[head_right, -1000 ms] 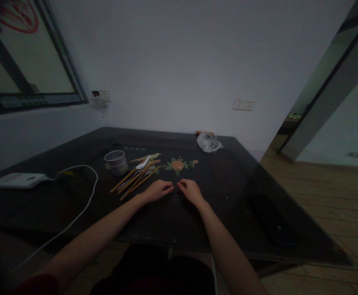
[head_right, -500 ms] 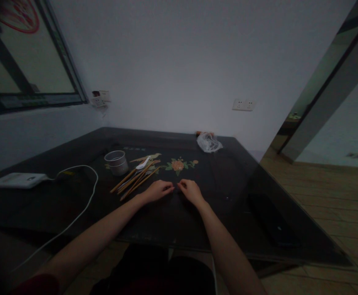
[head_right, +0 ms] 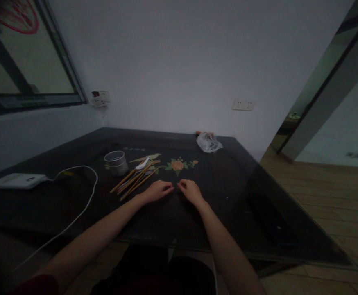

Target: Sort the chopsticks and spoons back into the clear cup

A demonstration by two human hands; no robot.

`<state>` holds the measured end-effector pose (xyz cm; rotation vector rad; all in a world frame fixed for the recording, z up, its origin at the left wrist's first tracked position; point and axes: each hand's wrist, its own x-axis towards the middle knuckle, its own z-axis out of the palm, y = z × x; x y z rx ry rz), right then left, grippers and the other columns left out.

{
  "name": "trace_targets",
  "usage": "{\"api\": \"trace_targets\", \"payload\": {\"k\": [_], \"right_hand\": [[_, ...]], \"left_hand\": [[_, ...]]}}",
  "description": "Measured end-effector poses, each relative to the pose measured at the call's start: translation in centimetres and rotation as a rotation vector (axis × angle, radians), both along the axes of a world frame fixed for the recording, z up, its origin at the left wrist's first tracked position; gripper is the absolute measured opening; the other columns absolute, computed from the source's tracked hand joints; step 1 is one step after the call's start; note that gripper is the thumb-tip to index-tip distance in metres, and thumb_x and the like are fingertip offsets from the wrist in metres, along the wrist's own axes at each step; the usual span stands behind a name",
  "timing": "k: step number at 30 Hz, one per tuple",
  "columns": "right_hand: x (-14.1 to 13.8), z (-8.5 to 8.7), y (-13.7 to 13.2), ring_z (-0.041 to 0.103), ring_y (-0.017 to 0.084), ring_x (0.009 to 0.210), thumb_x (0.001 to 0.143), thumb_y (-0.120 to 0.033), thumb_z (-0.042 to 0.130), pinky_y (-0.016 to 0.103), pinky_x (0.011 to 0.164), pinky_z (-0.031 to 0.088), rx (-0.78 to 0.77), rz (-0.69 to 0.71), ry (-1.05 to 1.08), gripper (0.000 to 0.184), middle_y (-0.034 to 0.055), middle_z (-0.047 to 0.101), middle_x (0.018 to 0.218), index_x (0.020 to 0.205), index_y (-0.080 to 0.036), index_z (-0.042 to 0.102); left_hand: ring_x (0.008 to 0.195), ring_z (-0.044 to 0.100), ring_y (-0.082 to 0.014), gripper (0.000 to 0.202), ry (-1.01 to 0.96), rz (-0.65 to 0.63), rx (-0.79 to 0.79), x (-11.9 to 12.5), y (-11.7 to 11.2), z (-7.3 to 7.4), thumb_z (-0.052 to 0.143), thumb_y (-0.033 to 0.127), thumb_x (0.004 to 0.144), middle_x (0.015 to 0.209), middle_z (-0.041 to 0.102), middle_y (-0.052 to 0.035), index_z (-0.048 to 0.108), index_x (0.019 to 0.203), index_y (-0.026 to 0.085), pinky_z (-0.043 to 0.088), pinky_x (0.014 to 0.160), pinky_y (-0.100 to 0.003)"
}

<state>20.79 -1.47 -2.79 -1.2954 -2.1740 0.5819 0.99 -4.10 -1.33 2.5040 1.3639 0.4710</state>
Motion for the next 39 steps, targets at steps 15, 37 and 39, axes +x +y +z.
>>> {"api": "trace_targets", "payload": {"k": [15, 37, 39], "right_hand": [[0.03, -0.01, -0.02, 0.055, 0.014, 0.062, 0.085, -0.034, 0.050, 0.022, 0.059, 0.035, 0.000, -0.004, 0.010, 0.024, 0.0023, 0.063, 0.064, 0.072, -0.019, 0.064], [0.05, 0.04, -0.02, 0.052, 0.013, 0.059, 0.086, -0.034, 0.050, 0.021, 0.056, 0.033, -0.012, -0.005, 0.004, 0.025, 0.0015, 0.061, 0.064, 0.074, -0.018, 0.065], [0.05, 0.02, 0.01, 0.052, 0.013, 0.059, 0.085, -0.034, 0.050, 0.022, 0.056, 0.033, -0.010, -0.008, -0.003, 0.024, 0.0015, 0.061, 0.064, 0.075, -0.018, 0.065]], "left_hand": [[0.068, 0.058, -0.0139, 0.026, 0.017, 0.019, -0.005, 0.10, -0.12, 0.22, 0.043, 0.036, 0.092, 0.078, 0.067, -0.0006, 0.064, 0.087, 0.022, 0.033, 0.059, -0.021], [0.069, 0.058, -0.0136, 0.027, 0.010, 0.013, -0.009, 0.13, -0.12, 0.21, 0.042, 0.036, 0.091, 0.078, 0.067, -0.0004, 0.064, 0.088, 0.022, 0.033, 0.059, -0.021], [0.069, 0.058, -0.0135, 0.027, 0.011, 0.017, -0.014, 0.16, -0.18, 0.30, 0.042, 0.036, 0.091, 0.078, 0.066, -0.0003, 0.064, 0.088, 0.022, 0.033, 0.059, -0.021]]}}
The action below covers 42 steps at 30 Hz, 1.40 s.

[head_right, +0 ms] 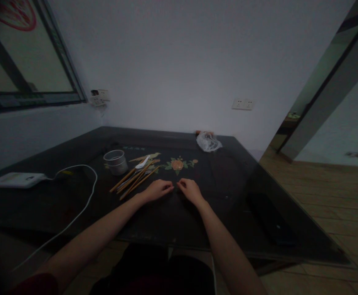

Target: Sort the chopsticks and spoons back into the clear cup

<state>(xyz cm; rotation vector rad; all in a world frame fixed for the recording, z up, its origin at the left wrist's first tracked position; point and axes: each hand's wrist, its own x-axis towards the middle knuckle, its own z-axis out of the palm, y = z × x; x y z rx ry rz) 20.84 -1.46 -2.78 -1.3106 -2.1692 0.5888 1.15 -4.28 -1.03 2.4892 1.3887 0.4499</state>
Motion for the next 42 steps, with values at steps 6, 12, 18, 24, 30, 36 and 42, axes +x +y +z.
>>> {"api": "trace_targets", "payload": {"k": [6, 12, 18, 24, 30, 36, 42], "right_hand": [[0.03, -0.20, 0.13, 0.053, 0.013, 0.060, 0.085, -0.034, 0.051, 0.021, 0.056, 0.034, -0.001, -0.005, -0.005, 0.023, 0.0018, 0.062, 0.064, 0.077, -0.019, 0.067], [0.06, -0.42, 0.29, 0.052, 0.013, 0.059, 0.085, -0.034, 0.050, 0.022, 0.057, 0.033, 0.005, 0.005, 0.004, 0.024, 0.0017, 0.062, 0.064, 0.076, -0.019, 0.066], [0.08, -0.39, 0.22, 0.052, 0.013, 0.060, 0.085, -0.034, 0.051, 0.021, 0.057, 0.034, 0.009, 0.009, 0.015, 0.024, 0.0013, 0.062, 0.064, 0.075, -0.019, 0.065], [0.05, -0.18, 0.06, 0.053, 0.014, 0.060, 0.085, -0.034, 0.051, 0.021, 0.057, 0.034, -0.002, -0.002, 0.008, 0.023, 0.0018, 0.063, 0.065, 0.076, -0.019, 0.066], [-0.02, -0.07, -0.06, 0.051, 0.013, 0.058, 0.085, -0.034, 0.051, 0.021, 0.056, 0.033, 0.005, 0.010, 0.017, 0.024, 0.0019, 0.063, 0.064, 0.075, -0.018, 0.066], [-0.11, 0.14, -0.18, 0.052, 0.013, 0.059, 0.085, -0.033, 0.051, 0.021, 0.056, 0.032, -0.002, -0.005, -0.003, 0.023, 0.0017, 0.063, 0.065, 0.076, -0.018, 0.067], [-0.17, 0.32, -0.39, 0.054, 0.014, 0.063, 0.086, -0.031, 0.050, 0.021, 0.058, 0.034, 0.010, 0.002, 0.001, 0.023, 0.0026, 0.064, 0.067, 0.076, -0.018, 0.066]], "left_hand": [[0.069, 0.058, -0.0136, 0.027, 0.009, 0.017, -0.014, 0.06, -0.06, 0.15, 0.043, 0.037, 0.091, 0.076, 0.066, -0.0002, 0.064, 0.086, 0.022, 0.034, 0.058, -0.021], [0.070, 0.058, -0.0141, 0.027, 0.001, 0.006, -0.013, 0.00, 0.09, -0.08, 0.042, 0.037, 0.092, 0.079, 0.067, -0.0005, 0.064, 0.089, 0.022, 0.036, 0.061, -0.021], [0.069, 0.058, -0.0138, 0.027, -0.002, 0.001, -0.014, -0.03, 0.14, -0.14, 0.043, 0.038, 0.092, 0.078, 0.066, -0.0005, 0.064, 0.088, 0.022, 0.035, 0.060, -0.021], [0.068, 0.058, -0.0139, 0.027, -0.001, 0.007, -0.016, -0.03, 0.20, -0.21, 0.043, 0.038, 0.091, 0.077, 0.066, -0.0004, 0.064, 0.087, 0.022, 0.034, 0.059, -0.021], [0.070, 0.059, -0.0141, 0.026, 0.002, 0.015, -0.018, 0.03, 0.08, -0.11, 0.043, 0.037, 0.091, 0.078, 0.067, -0.0004, 0.064, 0.088, 0.023, 0.035, 0.061, -0.021], [0.070, 0.058, -0.0137, 0.027, 0.005, 0.017, -0.020, 0.09, 0.01, 0.00, 0.043, 0.037, 0.091, 0.077, 0.067, -0.0007, 0.065, 0.088, 0.022, 0.035, 0.060, -0.020], [0.068, 0.058, -0.0136, 0.027, -0.001, 0.001, -0.006, -0.04, 0.07, -0.07, 0.042, 0.037, 0.091, 0.077, 0.066, -0.0008, 0.064, 0.087, 0.022, 0.035, 0.060, -0.021]]}}
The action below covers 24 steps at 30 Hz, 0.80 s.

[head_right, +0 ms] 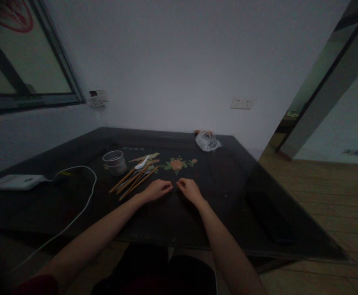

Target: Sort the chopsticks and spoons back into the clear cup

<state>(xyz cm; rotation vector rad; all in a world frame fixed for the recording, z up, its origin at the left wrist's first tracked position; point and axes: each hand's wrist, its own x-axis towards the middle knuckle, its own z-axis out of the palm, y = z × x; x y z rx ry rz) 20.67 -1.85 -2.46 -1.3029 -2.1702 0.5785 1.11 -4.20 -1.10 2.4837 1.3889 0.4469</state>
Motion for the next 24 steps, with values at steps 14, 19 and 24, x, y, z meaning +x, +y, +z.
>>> {"api": "trace_targets", "payload": {"k": [14, 19, 24], "right_hand": [[0.08, -0.22, 0.29, 0.054, 0.014, 0.061, 0.086, -0.031, 0.050, 0.022, 0.057, 0.033, -0.001, 0.008, -0.008, 0.022, 0.0024, 0.064, 0.066, 0.077, -0.019, 0.066], [0.07, -0.10, 0.25, 0.052, 0.013, 0.059, 0.086, -0.032, 0.051, 0.022, 0.056, 0.032, 0.002, 0.005, -0.023, 0.022, 0.0018, 0.063, 0.064, 0.076, -0.019, 0.066], [0.10, -0.06, 0.20, 0.051, 0.013, 0.059, 0.085, -0.033, 0.051, 0.022, 0.056, 0.032, -0.002, -0.002, -0.017, 0.023, 0.0017, 0.062, 0.063, 0.074, -0.019, 0.066]], "left_hand": [[0.070, 0.058, -0.0141, 0.027, -0.005, 0.001, -0.011, -0.03, 0.00, -0.03, 0.042, 0.038, 0.091, 0.078, 0.067, -0.0007, 0.064, 0.089, 0.022, 0.035, 0.061, -0.021], [0.069, 0.058, -0.0141, 0.026, -0.003, -0.012, 0.010, -0.06, 0.11, -0.16, 0.042, 0.037, 0.092, 0.077, 0.066, -0.0005, 0.063, 0.088, 0.022, 0.033, 0.060, -0.021], [0.069, 0.058, -0.0136, 0.026, -0.003, -0.016, 0.013, -0.10, 0.11, -0.13, 0.042, 0.037, 0.092, 0.077, 0.066, 0.0000, 0.062, 0.087, 0.022, 0.033, 0.058, -0.022]]}}
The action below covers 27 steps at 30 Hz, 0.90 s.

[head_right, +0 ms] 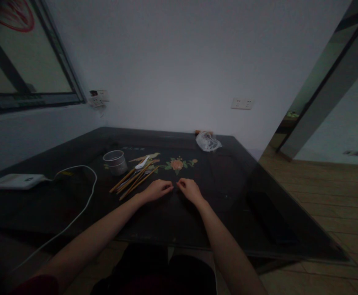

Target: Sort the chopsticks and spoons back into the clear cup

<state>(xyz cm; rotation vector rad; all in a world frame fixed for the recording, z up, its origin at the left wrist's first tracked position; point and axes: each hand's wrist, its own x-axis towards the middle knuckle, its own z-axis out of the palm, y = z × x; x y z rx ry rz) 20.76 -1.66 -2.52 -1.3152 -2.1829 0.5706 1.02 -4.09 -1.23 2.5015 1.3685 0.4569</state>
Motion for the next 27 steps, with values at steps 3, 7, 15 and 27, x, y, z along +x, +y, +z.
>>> {"api": "trace_targets", "payload": {"k": [3, 7, 15, 27], "right_hand": [[-0.02, -0.06, 0.02, 0.052, 0.013, 0.060, 0.086, -0.033, 0.050, 0.022, 0.057, 0.033, 0.001, 0.004, 0.001, 0.023, 0.0018, 0.062, 0.065, 0.075, -0.019, 0.066], [-0.04, -0.04, -0.03, 0.053, 0.014, 0.062, 0.086, -0.033, 0.050, 0.021, 0.058, 0.034, -0.006, 0.000, 0.001, 0.023, 0.0023, 0.064, 0.066, 0.077, -0.019, 0.067], [-0.12, 0.28, -0.30, 0.053, 0.013, 0.061, 0.086, -0.032, 0.050, 0.021, 0.057, 0.032, -0.013, -0.008, -0.004, 0.022, 0.0025, 0.064, 0.066, 0.076, -0.019, 0.066], [-0.04, 0.17, -0.19, 0.053, 0.013, 0.060, 0.085, -0.032, 0.051, 0.022, 0.057, 0.032, -0.008, -0.011, -0.010, 0.023, 0.0020, 0.063, 0.065, 0.075, -0.019, 0.066]], "left_hand": [[0.069, 0.058, -0.0133, 0.026, -0.002, -0.004, -0.005, 0.00, -0.05, 0.08, 0.042, 0.037, 0.092, 0.078, 0.067, 0.0001, 0.063, 0.087, 0.022, 0.033, 0.058, -0.021], [0.068, 0.058, -0.0133, 0.026, 0.008, 0.010, -0.001, 0.04, -0.01, 0.01, 0.043, 0.037, 0.091, 0.078, 0.067, 0.0001, 0.064, 0.088, 0.022, 0.033, 0.058, -0.021], [0.067, 0.058, -0.0132, 0.025, -0.008, 0.004, -0.001, 0.02, -0.02, -0.10, 0.043, 0.035, 0.091, 0.076, 0.066, 0.0004, 0.064, 0.087, 0.022, 0.033, 0.058, -0.021], [0.069, 0.059, -0.0138, 0.026, 0.013, 0.004, 0.007, 0.01, 0.10, -0.16, 0.042, 0.037, 0.091, 0.077, 0.067, -0.0002, 0.063, 0.088, 0.022, 0.033, 0.057, -0.021]]}}
